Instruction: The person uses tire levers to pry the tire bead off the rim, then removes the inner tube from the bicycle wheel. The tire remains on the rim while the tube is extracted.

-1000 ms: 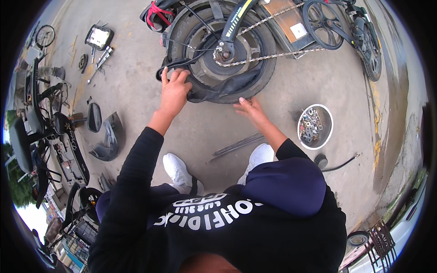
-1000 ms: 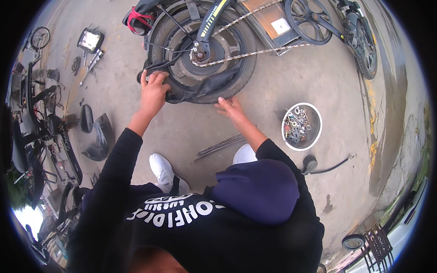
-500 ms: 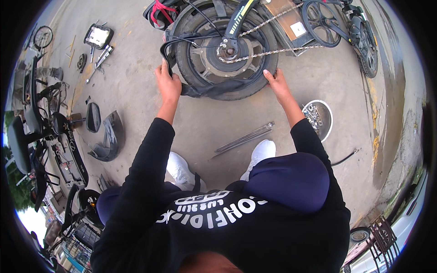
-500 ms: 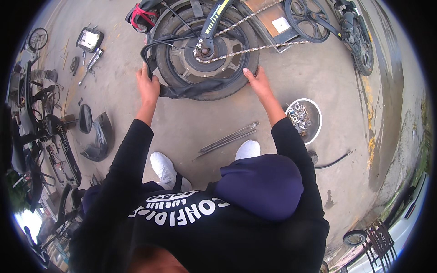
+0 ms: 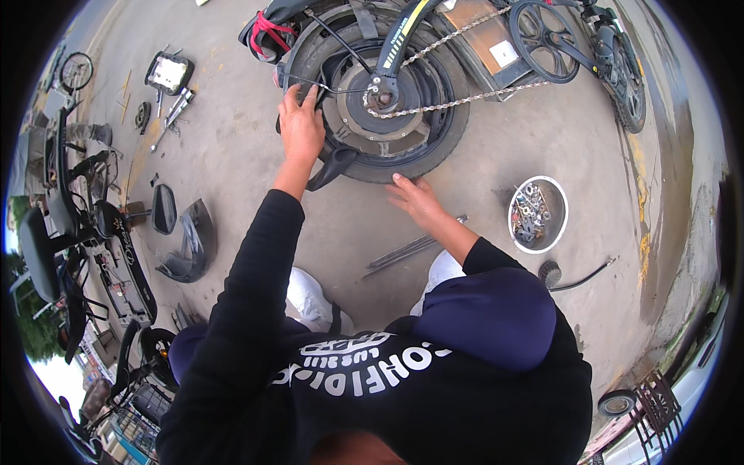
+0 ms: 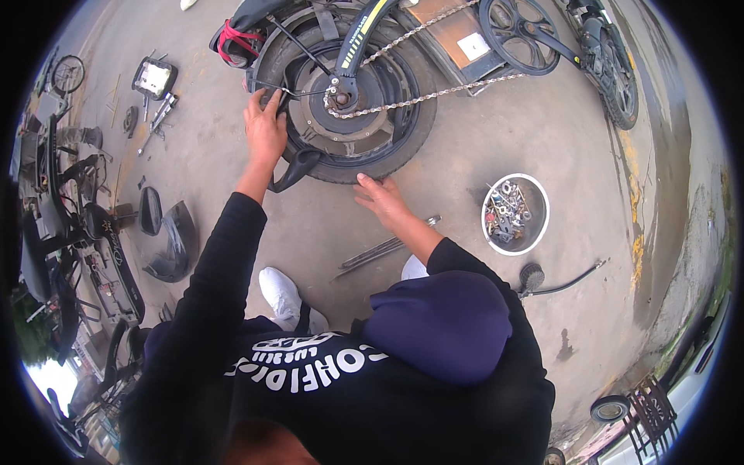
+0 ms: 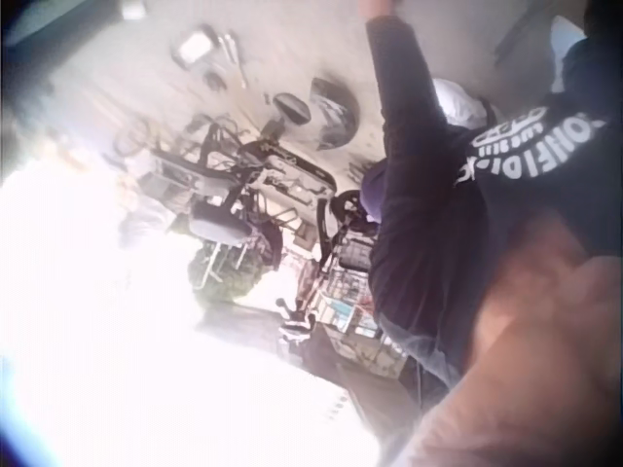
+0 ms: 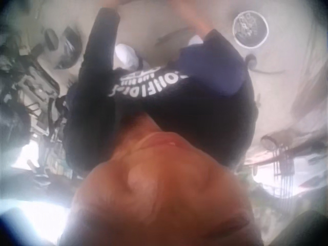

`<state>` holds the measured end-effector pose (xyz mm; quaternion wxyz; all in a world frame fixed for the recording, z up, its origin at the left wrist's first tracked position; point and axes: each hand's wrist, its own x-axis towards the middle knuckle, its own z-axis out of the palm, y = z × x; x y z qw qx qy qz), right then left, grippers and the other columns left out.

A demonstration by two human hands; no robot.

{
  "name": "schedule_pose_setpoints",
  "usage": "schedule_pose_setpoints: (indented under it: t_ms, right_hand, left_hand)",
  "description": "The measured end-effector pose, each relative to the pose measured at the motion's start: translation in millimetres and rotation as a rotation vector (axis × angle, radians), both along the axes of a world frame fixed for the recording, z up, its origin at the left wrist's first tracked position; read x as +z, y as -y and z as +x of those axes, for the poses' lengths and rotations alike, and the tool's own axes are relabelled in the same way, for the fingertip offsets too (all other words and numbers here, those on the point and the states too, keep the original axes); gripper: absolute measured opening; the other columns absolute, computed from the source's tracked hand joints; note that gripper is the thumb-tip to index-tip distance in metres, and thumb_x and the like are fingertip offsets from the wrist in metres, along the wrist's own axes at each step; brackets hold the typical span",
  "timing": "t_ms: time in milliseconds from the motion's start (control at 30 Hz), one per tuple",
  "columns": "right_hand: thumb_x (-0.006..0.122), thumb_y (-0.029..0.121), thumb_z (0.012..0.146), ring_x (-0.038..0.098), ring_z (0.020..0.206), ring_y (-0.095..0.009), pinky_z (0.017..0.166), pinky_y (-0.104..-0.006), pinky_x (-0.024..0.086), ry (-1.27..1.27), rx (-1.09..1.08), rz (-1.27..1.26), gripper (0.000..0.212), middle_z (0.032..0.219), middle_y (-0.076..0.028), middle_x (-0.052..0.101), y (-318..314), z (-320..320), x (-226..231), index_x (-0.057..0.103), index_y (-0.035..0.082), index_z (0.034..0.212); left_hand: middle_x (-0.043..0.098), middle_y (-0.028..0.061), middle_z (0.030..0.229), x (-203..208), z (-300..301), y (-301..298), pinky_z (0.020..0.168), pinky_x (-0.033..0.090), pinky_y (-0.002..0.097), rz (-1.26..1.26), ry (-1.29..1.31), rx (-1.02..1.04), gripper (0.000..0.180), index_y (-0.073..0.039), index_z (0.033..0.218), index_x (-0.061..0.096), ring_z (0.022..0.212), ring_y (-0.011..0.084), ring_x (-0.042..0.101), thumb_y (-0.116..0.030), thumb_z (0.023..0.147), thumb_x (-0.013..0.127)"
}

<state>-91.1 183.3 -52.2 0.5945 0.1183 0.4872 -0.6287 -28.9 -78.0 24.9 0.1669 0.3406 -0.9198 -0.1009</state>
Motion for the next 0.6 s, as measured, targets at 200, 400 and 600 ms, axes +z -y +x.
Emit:
schedule_pose_setpoints:
  t_ms: [200,400,600]
  right_hand:
    - [0.072,0.044,0.084,0.038,0.131,-0.034,0.099,-0.0485,0.045,-0.385,0.015,0.175,0.106,0.141,-0.025,0.031,-25.3,-81.2,18.2,0.004,-0.009,0.146]
    - [0.065,0.043,0.09,0.055,0.114,-0.028,0.089,-0.0442,0.051,-0.605,0.072,0.194,0.061,0.124,-0.022,0.051,-20.0,-99.5,-9.2,0.043,-0.007,0.118]
    - [0.065,0.032,0.089,0.066,0.077,-0.028,0.072,-0.0354,0.055,-0.898,0.864,0.434,0.04,0.106,-0.014,0.063,-13.6,-73.9,50.5,0.056,-0.001,0.111]
  left_hand:
    - [0.047,0.0249,0.129,-9.5,57.0,-42.0,0.097,0.041,0.0435,0.354,-0.272,0.479,0.073,0.006,0.134,0.043,0.116,0.0373,0.05,-0.036,0.082,0.072]
    - [0.062,0.0227,0.106,-39.8,57.6,-20.1,0.088,0.046,0.0372,0.702,-0.357,0.417,0.055,0.007,0.124,0.049,0.097,0.0313,0.062,-0.025,0.084,0.069]
    - [0.042,0.0194,0.133,-8.1,60.0,-18.3,0.104,0.037,0.044,0.891,-0.821,0.465,0.071,0.002,0.14,0.033,0.12,0.0316,0.048,-0.041,0.091,0.061]
